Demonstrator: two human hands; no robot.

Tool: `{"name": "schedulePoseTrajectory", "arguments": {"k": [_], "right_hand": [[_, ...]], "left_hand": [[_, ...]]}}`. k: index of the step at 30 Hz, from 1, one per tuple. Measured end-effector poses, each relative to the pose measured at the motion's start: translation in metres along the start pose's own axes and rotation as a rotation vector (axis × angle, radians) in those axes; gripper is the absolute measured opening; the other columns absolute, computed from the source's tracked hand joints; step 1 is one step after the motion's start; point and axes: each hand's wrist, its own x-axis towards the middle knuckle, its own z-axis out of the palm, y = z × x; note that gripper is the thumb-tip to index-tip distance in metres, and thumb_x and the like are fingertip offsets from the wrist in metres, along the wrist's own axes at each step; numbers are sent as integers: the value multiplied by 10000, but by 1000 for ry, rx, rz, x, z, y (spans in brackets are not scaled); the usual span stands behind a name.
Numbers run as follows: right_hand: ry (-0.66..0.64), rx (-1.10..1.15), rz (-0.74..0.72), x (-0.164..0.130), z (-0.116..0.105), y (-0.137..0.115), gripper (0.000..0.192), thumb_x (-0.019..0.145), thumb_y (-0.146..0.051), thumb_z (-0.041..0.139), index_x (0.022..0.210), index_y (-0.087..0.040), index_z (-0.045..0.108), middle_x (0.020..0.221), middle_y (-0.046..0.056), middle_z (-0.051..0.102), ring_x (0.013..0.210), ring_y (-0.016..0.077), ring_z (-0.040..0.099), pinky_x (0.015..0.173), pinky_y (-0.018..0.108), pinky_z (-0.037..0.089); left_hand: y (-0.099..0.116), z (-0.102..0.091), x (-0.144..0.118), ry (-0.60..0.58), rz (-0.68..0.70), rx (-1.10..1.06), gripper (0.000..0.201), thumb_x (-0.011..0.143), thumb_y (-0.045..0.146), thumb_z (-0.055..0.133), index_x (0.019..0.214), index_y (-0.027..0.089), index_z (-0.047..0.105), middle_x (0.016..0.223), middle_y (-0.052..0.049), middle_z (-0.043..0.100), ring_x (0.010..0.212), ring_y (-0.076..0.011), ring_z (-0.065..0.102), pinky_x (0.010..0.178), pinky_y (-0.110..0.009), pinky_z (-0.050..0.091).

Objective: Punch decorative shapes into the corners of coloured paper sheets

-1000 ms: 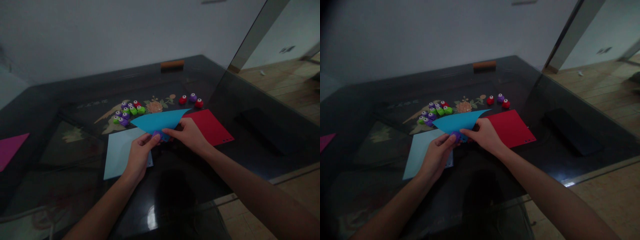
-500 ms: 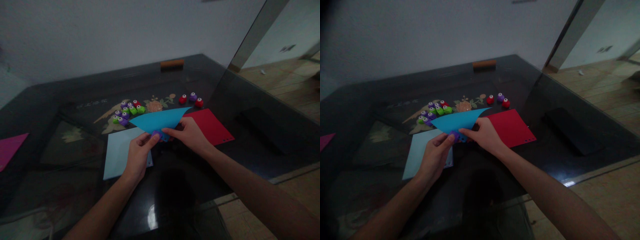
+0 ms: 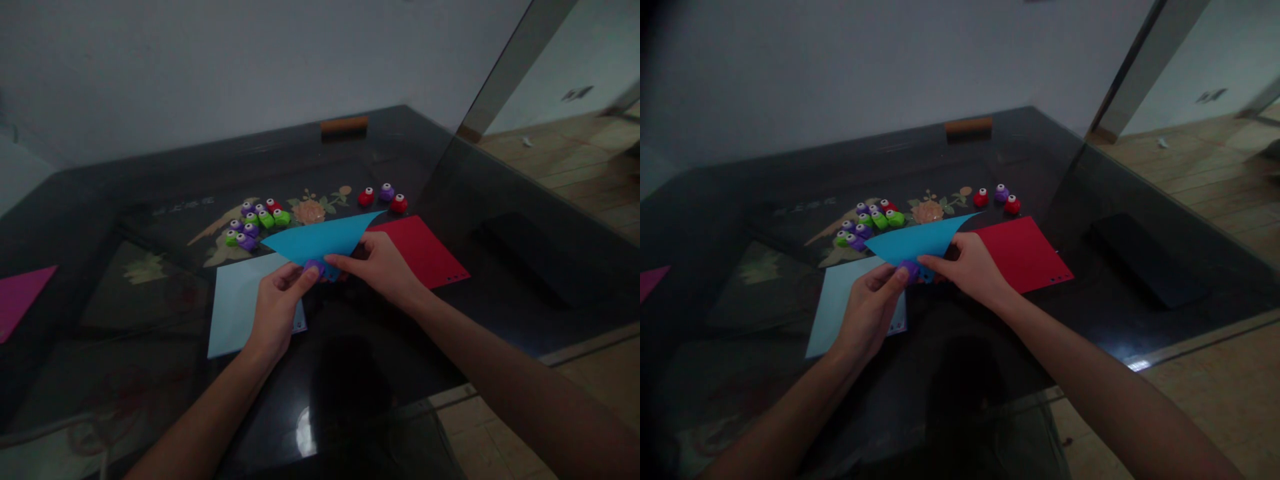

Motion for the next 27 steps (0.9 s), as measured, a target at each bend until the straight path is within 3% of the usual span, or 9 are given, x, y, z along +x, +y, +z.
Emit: {"name": "schedulePoseTrajectory", "arguments": {"k": [9,27], "right_hand": [[10,23,-10,-1,1,-1,313,676,-446,711,714,-144,642,674,36,678,588,161,618,554,285,498],[18,33,-28,3,0,8,292,695,-431,699,730,-146,642,726,49,685,636,169,623,582,295,506]], "left_hand": [[3,3,-1,31,-23,1,226,739,300,703,920,165,713,904,-48,728,885,-190,644,870,-310,454],[1,5,0,14,-59,-72,139,736,278,709,831,176,703,907,-29,724,898,-172,645,909,-302,440]]}}
